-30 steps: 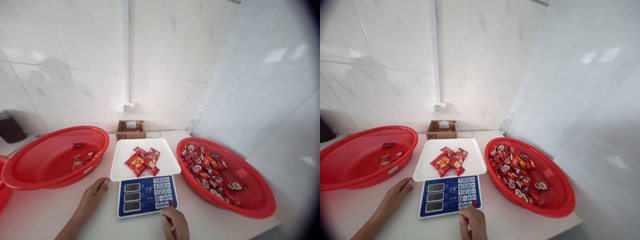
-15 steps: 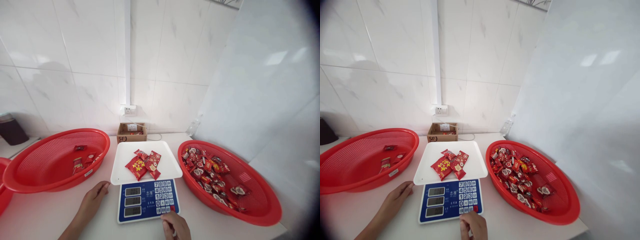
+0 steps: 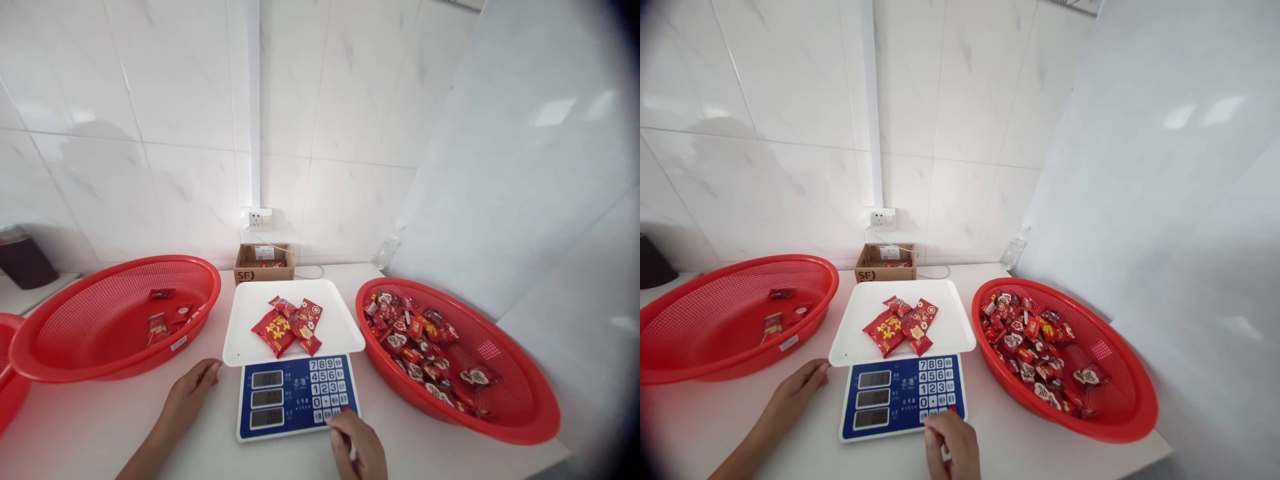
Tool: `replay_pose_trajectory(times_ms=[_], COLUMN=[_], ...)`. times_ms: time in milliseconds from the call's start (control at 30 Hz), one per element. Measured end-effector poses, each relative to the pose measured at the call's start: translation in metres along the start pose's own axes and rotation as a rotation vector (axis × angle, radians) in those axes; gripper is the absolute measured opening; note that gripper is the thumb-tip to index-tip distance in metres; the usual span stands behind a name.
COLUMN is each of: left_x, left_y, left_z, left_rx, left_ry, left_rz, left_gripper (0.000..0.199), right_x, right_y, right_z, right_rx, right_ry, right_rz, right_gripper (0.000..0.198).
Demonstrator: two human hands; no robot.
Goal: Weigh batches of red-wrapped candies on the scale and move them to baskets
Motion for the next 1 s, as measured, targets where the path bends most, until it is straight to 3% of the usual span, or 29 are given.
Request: replay_pose_trajectory(times_ms=[100,167,267,367,600,867,1000], left_x=[0.0,0.001,0.003,0.004,0.008,0.003,0.003], left_y=[0.0,0.0,-0.001,0.0,0.002,0.001,0.001], left_z=[0.0,-0.001,-0.002,-0.003,-0.002,0.002,0.002], left_rx=[-0.004,0.001,0.014,0.019,0.003,-0.021,-0.03], left_ry=[0.001,0.007,0.032,0.057,0.094,0.115,0.097], left_rz=[-0.001,0.008,0.031,0.039,0.041,0.026,0.021], left_gripper=[0.044,0.044,0.044,0.044,0.045,0.042,0.042], right_x=[-0.005,0.005,0.017,0.032,0.054,0.062,0.061], right_y=[-0.043,-0.083,-0.137,-0.167,-0.179,-0.194,-0.189], right_z=[-0.002,-0.003,0.014,0.037,0.062,0.038,0.04], right_rx=[-0.049,-0.032,-0.116,-0.222,-0.297,-0.153,-0.164], right_ry=[0.039,0.134,0.287,0.431,0.351,0.159,0.089], right_rz=[0.031,0.162,0.232,0.287,0.398,0.459,0.478], right_gripper=[0.015,0.02,0.028,0.031,0.026,0.02,0.02])
Point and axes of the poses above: each hand's wrist, its own y-axis away from the middle knuckle, its own z-axis out of the palm, x = y × z, the point moved 9 cm from there along -y, towards the middle knuckle, and after that the axes turned 12 degrees about z, right-handed, at the moved point
